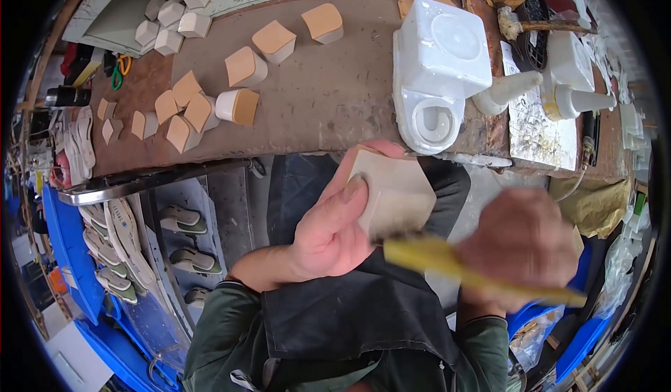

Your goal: Applying adhesive to shoe heel components and arranging soles on drying racks in a shoe factory.

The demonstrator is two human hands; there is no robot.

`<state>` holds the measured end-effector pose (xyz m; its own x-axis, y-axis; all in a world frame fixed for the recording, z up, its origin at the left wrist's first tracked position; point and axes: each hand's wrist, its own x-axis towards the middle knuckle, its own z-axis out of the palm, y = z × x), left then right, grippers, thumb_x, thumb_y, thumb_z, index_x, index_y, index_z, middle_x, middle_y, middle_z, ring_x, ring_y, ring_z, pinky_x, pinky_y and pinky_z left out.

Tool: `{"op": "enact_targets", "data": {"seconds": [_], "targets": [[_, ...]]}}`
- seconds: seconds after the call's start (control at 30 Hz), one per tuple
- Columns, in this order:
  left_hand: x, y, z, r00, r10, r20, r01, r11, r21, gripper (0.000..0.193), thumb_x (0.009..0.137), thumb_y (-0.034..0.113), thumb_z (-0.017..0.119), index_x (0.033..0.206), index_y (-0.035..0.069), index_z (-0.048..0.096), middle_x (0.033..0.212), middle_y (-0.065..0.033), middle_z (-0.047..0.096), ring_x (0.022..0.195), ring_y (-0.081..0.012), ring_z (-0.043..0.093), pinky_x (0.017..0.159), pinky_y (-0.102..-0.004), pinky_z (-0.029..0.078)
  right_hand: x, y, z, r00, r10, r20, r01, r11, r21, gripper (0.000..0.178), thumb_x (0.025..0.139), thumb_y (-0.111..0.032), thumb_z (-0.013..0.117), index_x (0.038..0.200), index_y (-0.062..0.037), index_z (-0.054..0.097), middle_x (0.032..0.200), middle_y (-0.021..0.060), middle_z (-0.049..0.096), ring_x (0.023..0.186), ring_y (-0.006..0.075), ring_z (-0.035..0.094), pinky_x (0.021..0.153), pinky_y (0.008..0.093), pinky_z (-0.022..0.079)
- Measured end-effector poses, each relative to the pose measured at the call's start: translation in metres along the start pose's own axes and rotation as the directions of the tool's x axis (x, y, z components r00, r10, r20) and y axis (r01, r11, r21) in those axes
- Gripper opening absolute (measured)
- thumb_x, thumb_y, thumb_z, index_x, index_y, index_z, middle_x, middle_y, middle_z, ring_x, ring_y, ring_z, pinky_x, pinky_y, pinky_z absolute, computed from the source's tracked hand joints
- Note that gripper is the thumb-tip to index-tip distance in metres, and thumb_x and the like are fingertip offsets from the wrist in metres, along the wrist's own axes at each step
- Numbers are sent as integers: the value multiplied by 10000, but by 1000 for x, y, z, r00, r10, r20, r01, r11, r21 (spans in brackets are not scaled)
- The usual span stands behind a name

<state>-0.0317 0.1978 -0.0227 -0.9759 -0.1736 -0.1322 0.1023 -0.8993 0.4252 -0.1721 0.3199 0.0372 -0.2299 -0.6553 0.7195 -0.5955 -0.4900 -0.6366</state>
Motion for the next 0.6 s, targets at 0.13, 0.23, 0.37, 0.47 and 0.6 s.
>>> {"op": "enact_targets", "data": {"seconds": [0.13, 0.23, 0.37, 0.47, 0.6], "targets": [[-3, 3, 7, 999, 11, 36, -12, 999, 42, 545, 897, 450, 405, 1293, 109, 252, 1144, -110, 461, 880, -232, 506, 681, -338, 408, 10, -5, 5, 869, 322, -375, -407, 897, -172, 188, 783, -167, 637, 770, 16, 597, 553, 90, 563, 456, 158, 507, 429, 257, 381], [-4, 4, 15, 999, 52, -5, -52, 995, 82, 538, 895, 463, 408, 1281, 116, 269, 1120, -98, 464, 821, -217, 492, 650, -328, 390, -6, -16, -4, 932, 332, -143, -318, 942, 112, 177, 681, -113, 734, 751, 20, 641, 730, 141, 655, 506, 168, 585, 497, 263, 464], [-10, 9, 9, 996, 85, 40, -87, 995, 56, 539, 888, 481, 411, 1257, 108, 292, 1083, -128, 465, 777, -222, 475, 654, -339, 399, 3, -23, 16, 594, 547, -590, -571, 803, 170, 152, 674, -112, 725, 724, 13, 652, 661, 129, 643, 526, 171, 603, 527, 246, 474], [-13, 6, 16, 987, 161, -1, -159, 981, 111, 544, 885, 485, 410, 1251, 99, 295, 1031, -149, 473, 799, -235, 471, 630, -342, 397, -3, -26, 17, 761, 471, -446, -469, 875, 122, 157, 715, -95, 679, 778, 32, 612, 598, 126, 600, 467, 150, 540, 449, 228, 412], [-22, 11, 23, 987, 160, -27, -155, 980, 122, 528, 888, 470, 409, 1241, 90, 310, 1015, -156, 476, 812, -235, 472, 588, -329, 405, 3, -30, 7, 853, 299, -428, -376, 921, -107, 121, 771, -81, 570, 758, 39, 555, 514, 96, 515, 388, 128, 447, 380, 245, 340]]}}
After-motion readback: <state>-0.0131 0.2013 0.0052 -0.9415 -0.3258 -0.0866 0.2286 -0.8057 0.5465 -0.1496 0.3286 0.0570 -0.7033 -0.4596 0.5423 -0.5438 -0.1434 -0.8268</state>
